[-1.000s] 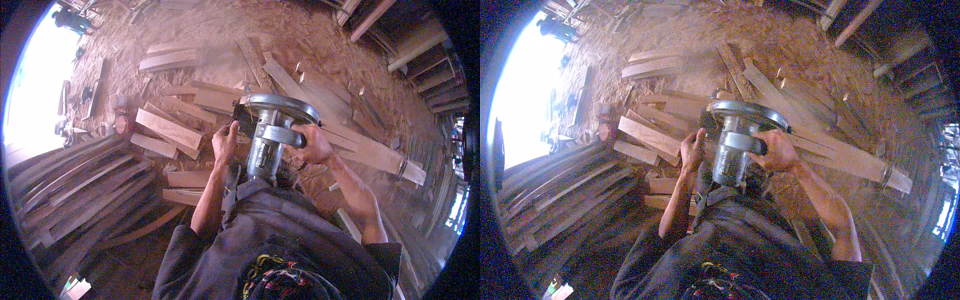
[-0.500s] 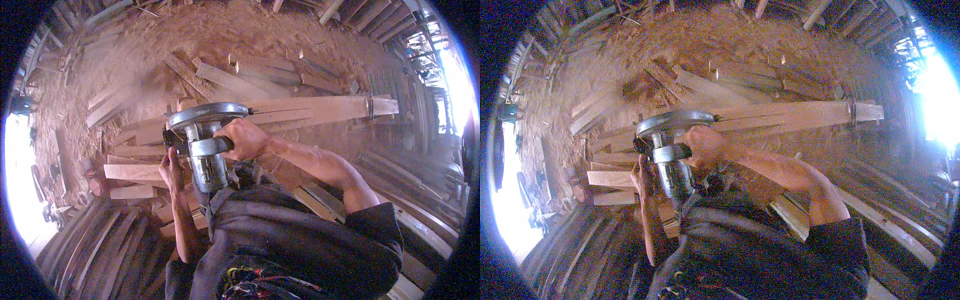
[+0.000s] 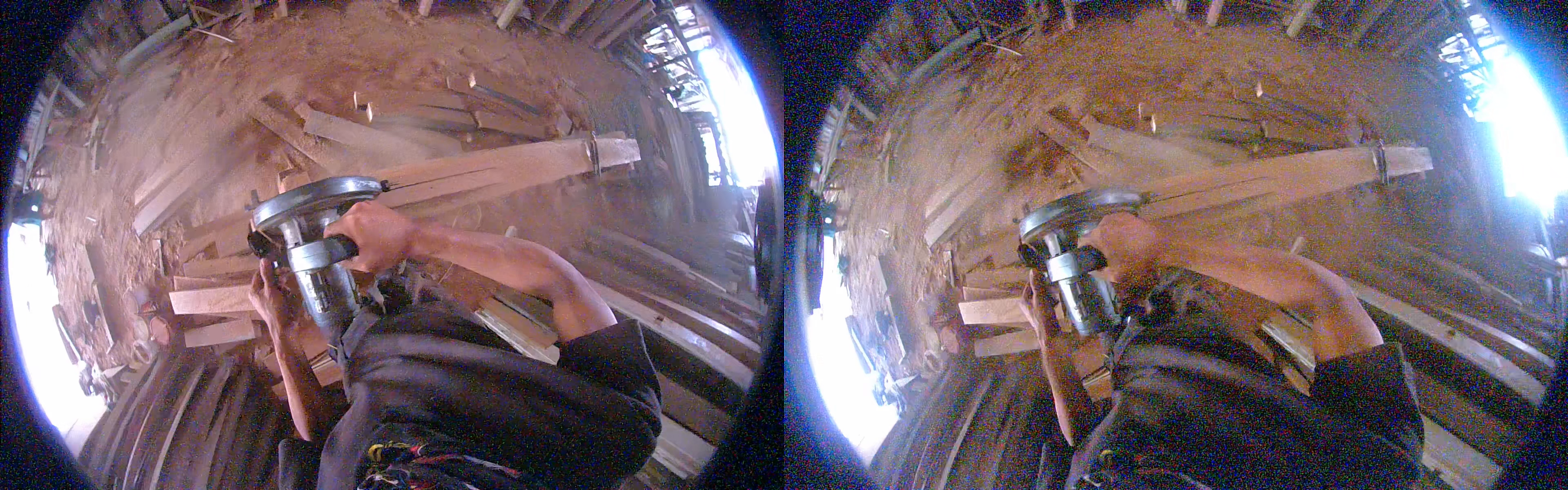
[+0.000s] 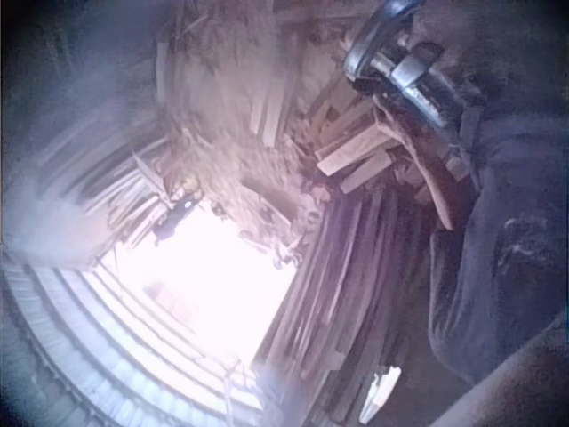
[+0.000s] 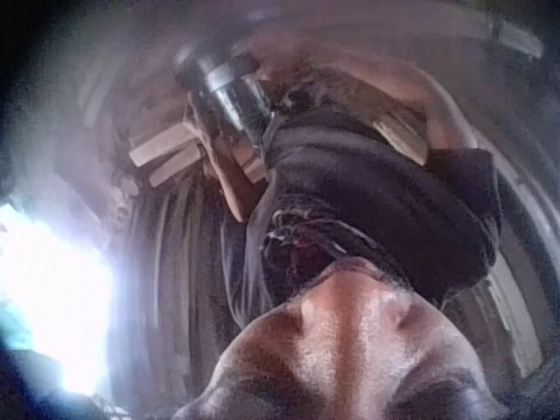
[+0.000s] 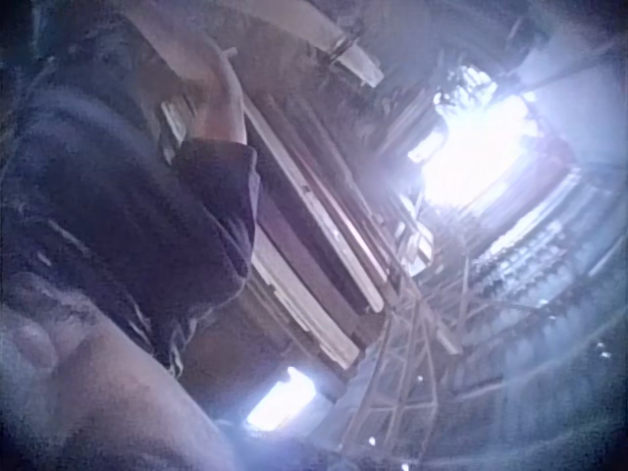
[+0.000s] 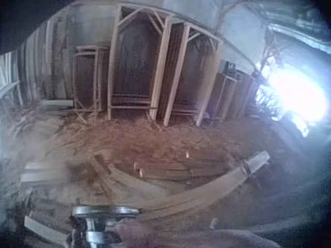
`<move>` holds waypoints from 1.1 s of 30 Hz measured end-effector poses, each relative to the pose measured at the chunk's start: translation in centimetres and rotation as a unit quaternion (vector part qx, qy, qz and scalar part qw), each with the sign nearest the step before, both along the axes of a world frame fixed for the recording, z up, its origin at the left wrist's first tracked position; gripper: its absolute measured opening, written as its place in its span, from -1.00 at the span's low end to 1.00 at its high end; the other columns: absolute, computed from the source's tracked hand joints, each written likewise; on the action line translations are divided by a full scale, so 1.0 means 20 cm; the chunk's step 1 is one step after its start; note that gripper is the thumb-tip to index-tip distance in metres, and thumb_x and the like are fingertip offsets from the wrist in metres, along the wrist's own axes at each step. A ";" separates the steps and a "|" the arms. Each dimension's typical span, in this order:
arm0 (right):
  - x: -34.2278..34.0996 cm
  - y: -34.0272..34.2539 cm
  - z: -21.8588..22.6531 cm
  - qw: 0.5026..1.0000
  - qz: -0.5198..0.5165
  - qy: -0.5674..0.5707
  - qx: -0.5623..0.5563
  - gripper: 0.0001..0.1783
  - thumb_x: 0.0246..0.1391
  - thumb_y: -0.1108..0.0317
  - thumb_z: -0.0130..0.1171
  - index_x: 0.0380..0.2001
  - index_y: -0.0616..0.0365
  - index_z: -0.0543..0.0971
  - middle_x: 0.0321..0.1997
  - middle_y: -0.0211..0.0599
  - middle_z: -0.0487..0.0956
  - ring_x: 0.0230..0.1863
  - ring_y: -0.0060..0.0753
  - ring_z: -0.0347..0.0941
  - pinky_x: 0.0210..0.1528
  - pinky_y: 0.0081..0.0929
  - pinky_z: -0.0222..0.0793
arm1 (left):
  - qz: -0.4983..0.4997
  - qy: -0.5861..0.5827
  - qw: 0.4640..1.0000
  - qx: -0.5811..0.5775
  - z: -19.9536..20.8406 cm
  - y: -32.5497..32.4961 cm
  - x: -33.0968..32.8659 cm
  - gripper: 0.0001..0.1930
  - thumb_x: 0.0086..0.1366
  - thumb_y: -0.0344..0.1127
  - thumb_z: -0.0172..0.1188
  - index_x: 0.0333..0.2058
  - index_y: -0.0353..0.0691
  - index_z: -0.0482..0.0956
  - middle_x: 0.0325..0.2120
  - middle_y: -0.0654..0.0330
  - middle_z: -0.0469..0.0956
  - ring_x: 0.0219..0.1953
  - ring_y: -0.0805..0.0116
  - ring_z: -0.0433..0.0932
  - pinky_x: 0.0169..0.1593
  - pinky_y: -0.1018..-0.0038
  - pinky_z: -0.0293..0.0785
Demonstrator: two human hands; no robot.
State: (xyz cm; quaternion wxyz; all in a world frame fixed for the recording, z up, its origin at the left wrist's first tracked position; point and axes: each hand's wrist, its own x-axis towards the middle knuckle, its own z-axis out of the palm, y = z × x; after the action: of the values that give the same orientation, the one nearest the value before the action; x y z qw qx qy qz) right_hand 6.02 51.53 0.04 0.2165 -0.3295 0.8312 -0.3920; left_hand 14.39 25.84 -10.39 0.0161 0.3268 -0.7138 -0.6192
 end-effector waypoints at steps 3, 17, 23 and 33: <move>0.02 -0.01 -0.02 1.000 -0.023 0.004 0.000 -0.57 -0.16 0.25 0.42 -0.15 0.16 0.68 -0.35 0.05 0.68 -0.22 0.16 0.64 -0.10 -0.03 0.54 | -0.029 0.005 0.999 -0.014 -0.04 -0.05 0.03 -0.47 0.48 0.13 0.14 -0.46 -0.26 0.58 -0.72 0.34 0.41 -0.65 0.60 0.29 -0.55 0.52 0.16; 0.02 0.00 -0.01 1.000 -0.030 -0.001 -0.008 -0.60 -0.17 0.28 0.40 -0.18 0.17 0.69 -0.33 0.10 0.68 -0.20 0.18 0.64 -0.09 -0.01 0.54 | -0.042 -0.002 0.998 -0.045 -0.06 -0.06 0.02 -0.44 0.46 0.21 0.14 -0.47 -0.20 0.57 -0.73 0.35 0.42 -0.69 0.57 0.33 -0.59 0.51 0.18; 0.02 0.01 -0.06 0.998 -0.034 0.057 -0.012 -0.59 -0.17 0.23 0.42 -0.20 0.15 0.69 -0.33 0.08 0.68 -0.22 0.16 0.64 -0.12 0.00 0.54 | -0.037 -0.014 0.999 -0.024 -0.08 -0.07 0.02 -0.48 0.47 0.15 0.16 -0.41 -0.26 0.61 -0.67 0.35 0.43 -0.61 0.57 0.33 -0.53 0.54 0.23; 0.00 -0.01 -0.03 1.000 0.001 0.023 -0.007 -0.54 -0.15 0.17 0.45 -0.17 0.20 0.68 -0.28 0.07 0.70 -0.22 0.12 0.66 -0.09 -0.06 0.57 | -0.019 -0.029 0.999 -0.011 -0.10 -0.11 0.03 -0.44 0.41 0.11 0.25 -0.26 -0.45 0.68 -0.58 0.17 0.58 -0.52 0.46 0.49 -0.44 0.37 0.43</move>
State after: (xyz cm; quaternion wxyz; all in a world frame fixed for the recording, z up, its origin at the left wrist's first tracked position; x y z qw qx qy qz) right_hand 6.05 51.32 -0.56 0.1955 -0.3405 0.8328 -0.3904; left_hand 15.02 23.68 -12.45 -0.0126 0.3310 -0.7266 -0.6020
